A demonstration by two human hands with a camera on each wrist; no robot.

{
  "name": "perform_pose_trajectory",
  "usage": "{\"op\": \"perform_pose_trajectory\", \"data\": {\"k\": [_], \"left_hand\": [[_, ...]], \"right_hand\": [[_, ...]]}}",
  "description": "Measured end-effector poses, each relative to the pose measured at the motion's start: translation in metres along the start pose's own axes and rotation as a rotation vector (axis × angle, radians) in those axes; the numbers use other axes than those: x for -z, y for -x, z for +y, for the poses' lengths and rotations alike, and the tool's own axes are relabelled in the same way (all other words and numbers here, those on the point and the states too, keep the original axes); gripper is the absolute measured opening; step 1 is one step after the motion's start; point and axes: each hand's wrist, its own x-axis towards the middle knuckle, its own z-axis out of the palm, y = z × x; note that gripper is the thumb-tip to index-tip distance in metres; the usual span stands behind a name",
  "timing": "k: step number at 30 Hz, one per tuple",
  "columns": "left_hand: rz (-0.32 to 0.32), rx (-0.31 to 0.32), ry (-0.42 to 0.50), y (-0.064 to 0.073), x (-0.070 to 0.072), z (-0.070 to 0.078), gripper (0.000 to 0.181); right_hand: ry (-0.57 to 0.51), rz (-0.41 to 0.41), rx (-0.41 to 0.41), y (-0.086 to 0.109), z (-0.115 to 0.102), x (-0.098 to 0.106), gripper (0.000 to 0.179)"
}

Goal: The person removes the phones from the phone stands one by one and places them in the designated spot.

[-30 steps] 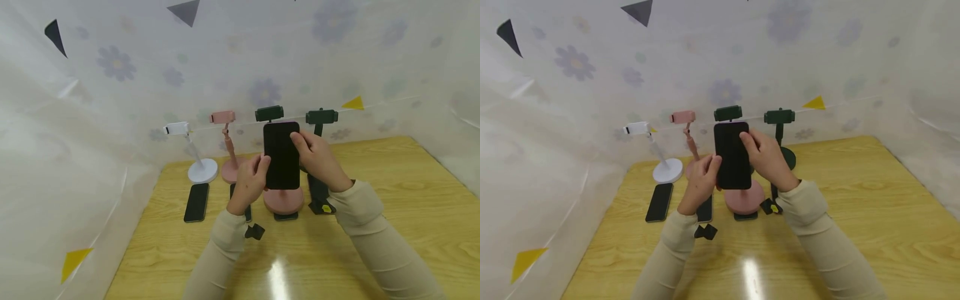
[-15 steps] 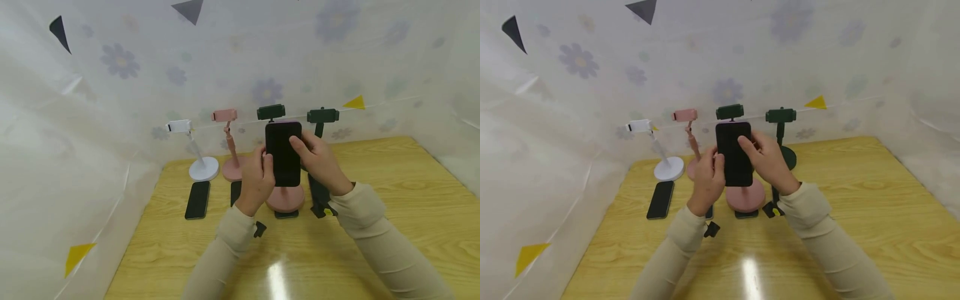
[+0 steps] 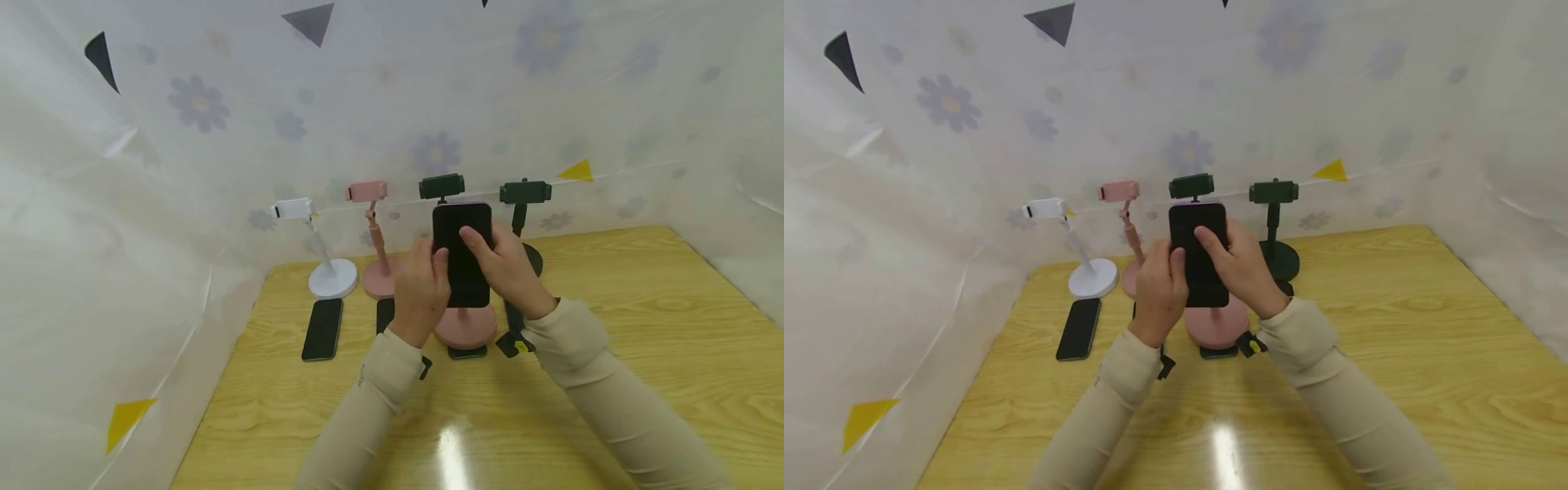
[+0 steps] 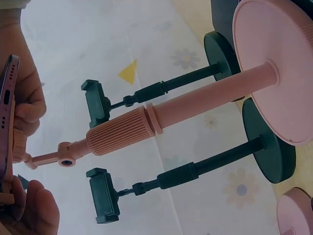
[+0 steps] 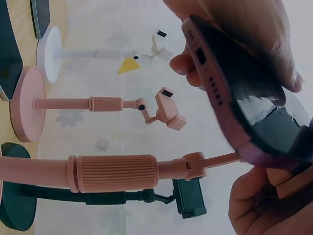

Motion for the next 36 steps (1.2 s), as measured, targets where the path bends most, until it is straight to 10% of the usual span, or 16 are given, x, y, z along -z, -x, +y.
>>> {"op": "perform_pose_trajectory", "data": {"k": [13,36], "left_hand": [[-0.005,0.054,0.111,0.002,-0.001,-0.008,0.046],[-0.095,-0.270,-0.133,-0.006,0.010,-0.015,0.047]], "right_hand": [[-0.112,-0.038,0.071,-0.002,0.005,-0.008,0.036],[-0.058,-0.026,0.078,0.000,0.008,0.002,0.038]]}}
